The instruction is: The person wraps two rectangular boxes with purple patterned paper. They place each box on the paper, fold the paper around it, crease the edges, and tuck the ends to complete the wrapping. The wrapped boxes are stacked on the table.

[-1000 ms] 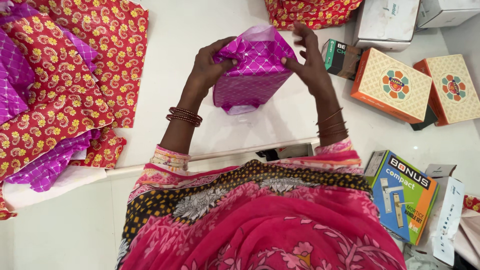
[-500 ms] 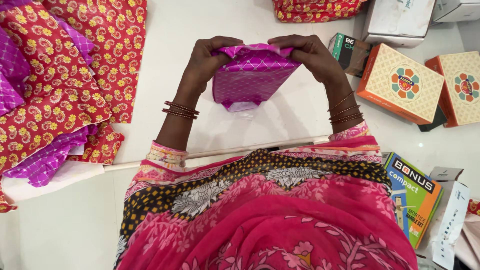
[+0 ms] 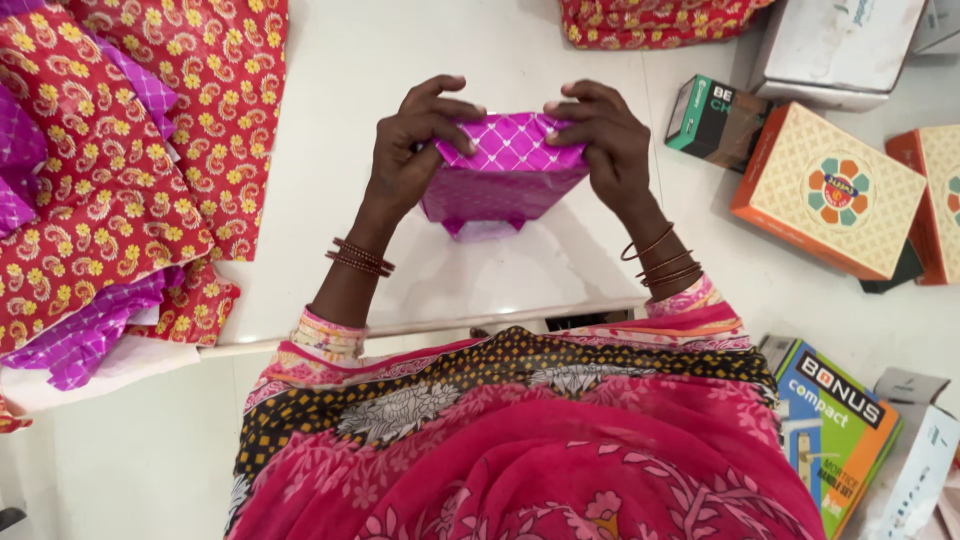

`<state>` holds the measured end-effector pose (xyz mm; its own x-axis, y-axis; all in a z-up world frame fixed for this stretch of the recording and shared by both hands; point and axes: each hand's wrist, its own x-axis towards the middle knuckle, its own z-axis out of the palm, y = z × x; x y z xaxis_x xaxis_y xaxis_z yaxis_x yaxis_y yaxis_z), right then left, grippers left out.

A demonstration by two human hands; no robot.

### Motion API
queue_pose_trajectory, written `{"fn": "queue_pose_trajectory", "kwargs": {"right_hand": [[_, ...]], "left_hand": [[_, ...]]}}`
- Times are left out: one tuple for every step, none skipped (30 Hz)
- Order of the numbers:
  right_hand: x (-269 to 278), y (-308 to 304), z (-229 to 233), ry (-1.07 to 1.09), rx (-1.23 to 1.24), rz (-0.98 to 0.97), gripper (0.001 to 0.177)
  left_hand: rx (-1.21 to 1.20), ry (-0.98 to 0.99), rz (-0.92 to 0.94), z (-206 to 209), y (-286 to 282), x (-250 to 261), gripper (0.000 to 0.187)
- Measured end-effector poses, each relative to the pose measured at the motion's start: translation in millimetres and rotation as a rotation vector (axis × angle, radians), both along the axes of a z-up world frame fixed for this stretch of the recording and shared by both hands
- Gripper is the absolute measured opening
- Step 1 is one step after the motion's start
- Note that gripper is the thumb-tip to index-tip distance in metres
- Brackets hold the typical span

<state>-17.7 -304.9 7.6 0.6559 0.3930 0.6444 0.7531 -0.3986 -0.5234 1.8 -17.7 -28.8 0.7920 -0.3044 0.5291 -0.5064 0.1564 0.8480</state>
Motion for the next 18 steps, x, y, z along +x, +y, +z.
{"fn": "queue_pose_trajectory", "kwargs": {"right_hand": [[3,1,-1,-0.015,0.006,-0.001,0.035],[5,1,-3,-0.030,0.012,-0.002,0.032],[9,1,-3,-0.084,0.008,0.017,0.028],[13,1,-3,-0.138,0.003,0.036,0.024],[17,3,-5,-0.188,0.001,0.056,0.020],[20,2,-6,-0.229,-0.028,0.059,0.023],[23,1,-9,-0.266,-0.057,0.062,0.028],[26,-1,-11,-0.303,-0.085,0.064,0.036],[27,-2,-14,-0.288,-0.088,0.039,0.034],[28,-2,-18,-0.273,-0.091,0.014,0.034],[29,-3,-22,-0.258,-0.095,-0.012,0.037],[31,-4,-26,-0.257,-0.087,-0.018,0.038],[32,-4,-30,-0.258,-0.079,-0.025,0.040],[32,-3,-33,-0.259,-0.071,-0.032,0.042],[32,-3,-35,-0.251,-0.049,-0.028,0.041],[31,-2,-37,-0.243,-0.027,-0.024,0.041],[29,-1,-39,-0.234,-0.004,-0.023,0.041],[28,0,-40,-0.212,0.017,-0.021,0.040]], "left_hand": [[0.001,-0.008,0.021,0,-1,1,0.035],[0.001,-0.016,0.042,0,-2,2,0.034],[0.001,-0.026,0.067,1,-3,3,0.034],[-0.008,-0.028,0.088,2,-5,6,0.034],[-0.016,-0.025,0.111,2,-5,6,0.033],[-0.024,-0.023,0.134,2,-6,7,0.033],[-0.029,-0.051,0.155,2,-8,8,0.034],[-0.034,-0.079,0.176,2,-10,9,0.034],[-0.039,-0.108,0.194,2,-13,9,0.034],[0.017,-0.154,0.320,1,-16,9,0.031],[0.074,-0.200,0.444,1,-22,8,0.029],[0.131,-0.246,0.567,-1,-26,7,0.027],[0.161,-0.326,0.648,-2,-29,6,0.026],[0.192,-0.407,0.729,-4,-32,4,0.025],[0.223,-0.493,0.808,-5,-34,4,0.025],[0.228,-0.507,0.816,-7,-34,4,0.024],[0.236,-0.521,0.821,-9,-33,5,0.024],[0.243,-0.535,0.825,-10,-32,5,0.024]]}}
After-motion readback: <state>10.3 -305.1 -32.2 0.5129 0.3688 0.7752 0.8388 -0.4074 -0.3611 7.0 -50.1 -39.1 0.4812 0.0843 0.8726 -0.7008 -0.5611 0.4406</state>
